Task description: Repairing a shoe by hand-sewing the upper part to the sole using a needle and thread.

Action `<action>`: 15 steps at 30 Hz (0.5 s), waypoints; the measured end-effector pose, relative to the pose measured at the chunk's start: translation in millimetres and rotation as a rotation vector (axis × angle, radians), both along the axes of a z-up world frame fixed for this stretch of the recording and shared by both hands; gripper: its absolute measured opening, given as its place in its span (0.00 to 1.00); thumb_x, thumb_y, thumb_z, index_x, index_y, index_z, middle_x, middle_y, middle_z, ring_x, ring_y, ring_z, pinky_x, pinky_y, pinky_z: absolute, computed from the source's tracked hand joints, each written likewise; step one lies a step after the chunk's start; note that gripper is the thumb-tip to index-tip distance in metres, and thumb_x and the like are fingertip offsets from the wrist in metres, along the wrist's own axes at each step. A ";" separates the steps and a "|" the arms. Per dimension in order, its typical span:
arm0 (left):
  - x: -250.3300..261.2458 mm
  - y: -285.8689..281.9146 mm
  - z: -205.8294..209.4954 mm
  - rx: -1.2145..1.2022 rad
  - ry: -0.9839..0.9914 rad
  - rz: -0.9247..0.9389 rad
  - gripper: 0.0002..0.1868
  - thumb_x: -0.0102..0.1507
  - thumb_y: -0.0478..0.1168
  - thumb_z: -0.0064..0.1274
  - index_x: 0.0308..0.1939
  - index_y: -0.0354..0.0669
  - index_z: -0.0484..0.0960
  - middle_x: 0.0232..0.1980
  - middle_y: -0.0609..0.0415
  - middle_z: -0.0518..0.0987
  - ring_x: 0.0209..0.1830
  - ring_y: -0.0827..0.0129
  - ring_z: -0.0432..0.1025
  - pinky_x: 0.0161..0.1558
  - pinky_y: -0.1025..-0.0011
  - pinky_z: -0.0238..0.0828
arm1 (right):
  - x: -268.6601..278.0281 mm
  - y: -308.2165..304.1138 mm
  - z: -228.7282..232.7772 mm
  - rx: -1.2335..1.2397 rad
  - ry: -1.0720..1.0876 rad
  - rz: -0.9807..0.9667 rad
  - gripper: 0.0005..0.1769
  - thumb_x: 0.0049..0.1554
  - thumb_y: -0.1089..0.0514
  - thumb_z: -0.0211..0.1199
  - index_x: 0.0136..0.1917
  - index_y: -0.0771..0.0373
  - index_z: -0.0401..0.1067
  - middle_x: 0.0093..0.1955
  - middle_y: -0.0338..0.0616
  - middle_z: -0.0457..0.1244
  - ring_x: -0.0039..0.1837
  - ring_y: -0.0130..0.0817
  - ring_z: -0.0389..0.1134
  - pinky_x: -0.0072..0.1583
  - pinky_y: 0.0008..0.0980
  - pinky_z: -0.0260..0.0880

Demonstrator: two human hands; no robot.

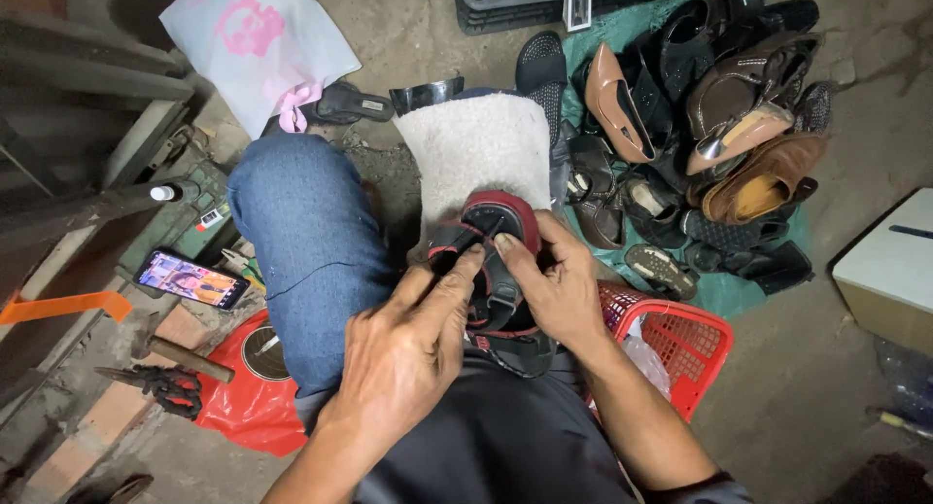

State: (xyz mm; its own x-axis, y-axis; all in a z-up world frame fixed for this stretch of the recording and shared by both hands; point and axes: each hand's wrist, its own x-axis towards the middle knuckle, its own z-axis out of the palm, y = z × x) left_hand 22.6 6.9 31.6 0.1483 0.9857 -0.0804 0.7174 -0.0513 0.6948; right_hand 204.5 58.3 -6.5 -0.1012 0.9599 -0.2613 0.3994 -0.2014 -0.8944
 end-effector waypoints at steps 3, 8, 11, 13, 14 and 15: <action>0.5 -0.3 -2.4 0.022 -0.011 -0.003 0.25 0.67 0.37 0.47 0.70 0.55 0.74 0.51 0.54 0.79 0.34 0.52 0.79 0.24 0.54 0.74 | 1.0 -0.5 -1.0 0.018 -0.018 0.012 0.08 0.62 0.54 0.61 0.45 0.59 0.72 0.39 0.34 0.59 0.43 0.27 0.57 0.49 0.28 0.61; 1.0 1.1 -1.2 -0.003 0.000 -0.001 0.25 0.68 0.38 0.46 0.70 0.56 0.73 0.52 0.55 0.79 0.37 0.53 0.79 0.25 0.53 0.75 | 1.4 -1.6 -1.7 0.032 -0.033 0.015 0.08 0.61 0.54 0.61 0.43 0.59 0.70 0.38 0.33 0.58 0.42 0.27 0.56 0.48 0.28 0.59; -3.4 4.1 4.6 -0.046 -0.019 -0.006 0.25 0.67 0.39 0.45 0.69 0.58 0.74 0.55 0.54 0.80 0.42 0.52 0.80 0.27 0.52 0.76 | -0.2 -3.0 3.1 0.043 -0.043 0.007 0.07 0.61 0.55 0.62 0.48 0.60 0.73 0.41 0.35 0.62 0.45 0.27 0.60 0.50 0.28 0.63; -10.8 6.4 11.4 -0.079 -0.022 -0.012 0.25 0.67 0.39 0.44 0.69 0.59 0.74 0.56 0.54 0.81 0.45 0.52 0.80 0.27 0.51 0.77 | -2.5 -4.5 12.2 0.068 -0.049 0.003 0.11 0.60 0.55 0.63 0.54 0.62 0.76 0.45 0.37 0.66 0.47 0.28 0.64 0.53 0.28 0.66; -17.0 7.3 15.5 -0.037 -0.071 -0.025 0.22 0.68 0.39 0.44 0.65 0.55 0.78 0.57 0.59 0.82 0.49 0.61 0.79 0.37 0.57 0.77 | -5.2 -5.4 18.4 0.062 -0.044 0.022 0.13 0.60 0.55 0.64 0.55 0.61 0.77 0.45 0.35 0.68 0.47 0.25 0.65 0.53 0.26 0.68; -23.1 7.3 20.5 0.005 -0.119 -0.039 0.19 0.69 0.38 0.43 0.62 0.51 0.81 0.58 0.63 0.84 0.53 0.71 0.78 0.46 0.64 0.78 | -7.7 -7.0 25.4 0.056 -0.039 0.041 0.14 0.59 0.54 0.65 0.57 0.61 0.77 0.45 0.32 0.70 0.47 0.22 0.66 0.52 0.24 0.70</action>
State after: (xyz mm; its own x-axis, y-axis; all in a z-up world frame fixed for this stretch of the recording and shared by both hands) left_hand -0.5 14.3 52.1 0.1944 0.9794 -0.0553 0.6272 -0.0807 0.7747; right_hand 196.7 51.2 19.0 -0.1313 0.9684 -0.2120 0.4414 -0.1344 -0.8872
